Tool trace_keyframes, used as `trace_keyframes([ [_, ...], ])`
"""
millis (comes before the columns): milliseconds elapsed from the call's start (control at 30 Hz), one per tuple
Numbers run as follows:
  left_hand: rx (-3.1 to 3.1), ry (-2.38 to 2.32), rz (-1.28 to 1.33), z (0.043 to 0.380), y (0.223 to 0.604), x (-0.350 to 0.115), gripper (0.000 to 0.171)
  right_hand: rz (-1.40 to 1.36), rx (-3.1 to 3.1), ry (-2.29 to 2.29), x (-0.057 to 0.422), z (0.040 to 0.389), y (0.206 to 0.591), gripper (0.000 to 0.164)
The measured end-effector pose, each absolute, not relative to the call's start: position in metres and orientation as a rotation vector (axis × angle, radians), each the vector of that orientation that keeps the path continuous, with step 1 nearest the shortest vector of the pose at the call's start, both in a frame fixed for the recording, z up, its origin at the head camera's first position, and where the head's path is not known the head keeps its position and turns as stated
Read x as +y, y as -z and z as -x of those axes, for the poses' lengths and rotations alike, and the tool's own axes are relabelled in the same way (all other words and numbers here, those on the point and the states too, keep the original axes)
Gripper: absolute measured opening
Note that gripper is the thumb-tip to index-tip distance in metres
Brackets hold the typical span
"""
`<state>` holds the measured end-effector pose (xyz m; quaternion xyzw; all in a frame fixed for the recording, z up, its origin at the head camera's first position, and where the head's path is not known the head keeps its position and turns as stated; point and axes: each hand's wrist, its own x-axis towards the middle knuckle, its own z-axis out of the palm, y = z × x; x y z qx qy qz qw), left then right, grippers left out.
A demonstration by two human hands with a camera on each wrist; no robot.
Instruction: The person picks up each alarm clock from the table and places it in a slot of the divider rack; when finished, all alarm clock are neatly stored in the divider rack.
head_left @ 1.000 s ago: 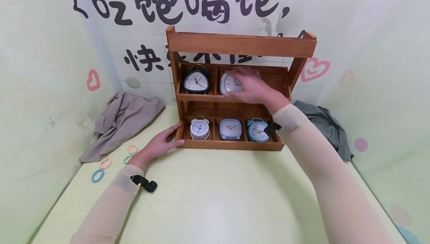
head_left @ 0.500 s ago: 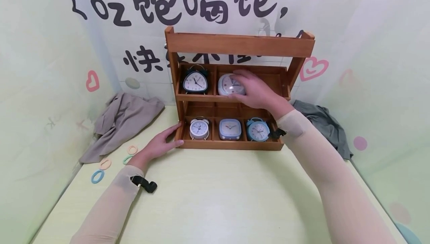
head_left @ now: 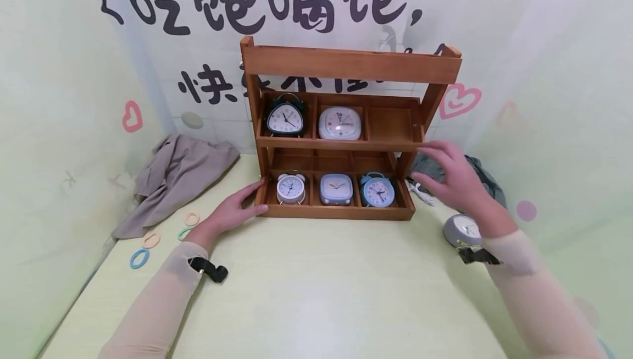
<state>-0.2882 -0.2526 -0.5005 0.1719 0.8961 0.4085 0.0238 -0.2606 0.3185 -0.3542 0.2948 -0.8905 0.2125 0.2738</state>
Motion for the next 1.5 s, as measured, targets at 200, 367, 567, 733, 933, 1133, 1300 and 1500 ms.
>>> trace_keyframes([
  [200, 2.786, -1.253, -0.521, 0.287, 0.500, -0.255, 0.088, -0.736, -2.492, -0.608, 0.369, 0.225, 0.381, 0.066],
  [367, 2.777, -1.269, -0.513, 0.288, 0.500, -0.255, 0.087, -0.690, -2.749, -0.665, 0.397, 0.208, 0.404, 0.072],
  [567, 2.766, -1.280, -0.527, 0.288, 0.503, -0.253, 0.087, -0.598, -2.925, -0.751, 0.417, 0.195, 0.424, 0.084],
  [733, 2.772, -1.282, -0.531, 0.289, 0.503, -0.253, 0.087, -0.532, -2.954, -0.764, 0.426, 0.194, 0.436, 0.088],
  [933, 2.771, -1.281, -0.540, 0.290, 0.502, -0.253, 0.086, -0.410, -3.028, -0.868, 0.432, 0.193, 0.443, 0.084],
  [1133, 2.773, -1.277, -0.545, 0.289, 0.501, -0.253, 0.086, -0.296, -3.072, -0.900, 0.433, 0.193, 0.445, 0.087],
  [1300, 2.769, -1.277, -0.532, 0.288, 0.499, -0.252, 0.087, -0.274, -3.061, -0.871, 0.433, 0.195, 0.445, 0.085],
  [1500, 2.765, -1.277, -0.532, 0.288, 0.497, -0.251, 0.088, -0.250, -3.051, -0.835, 0.432, 0.196, 0.448, 0.085],
])
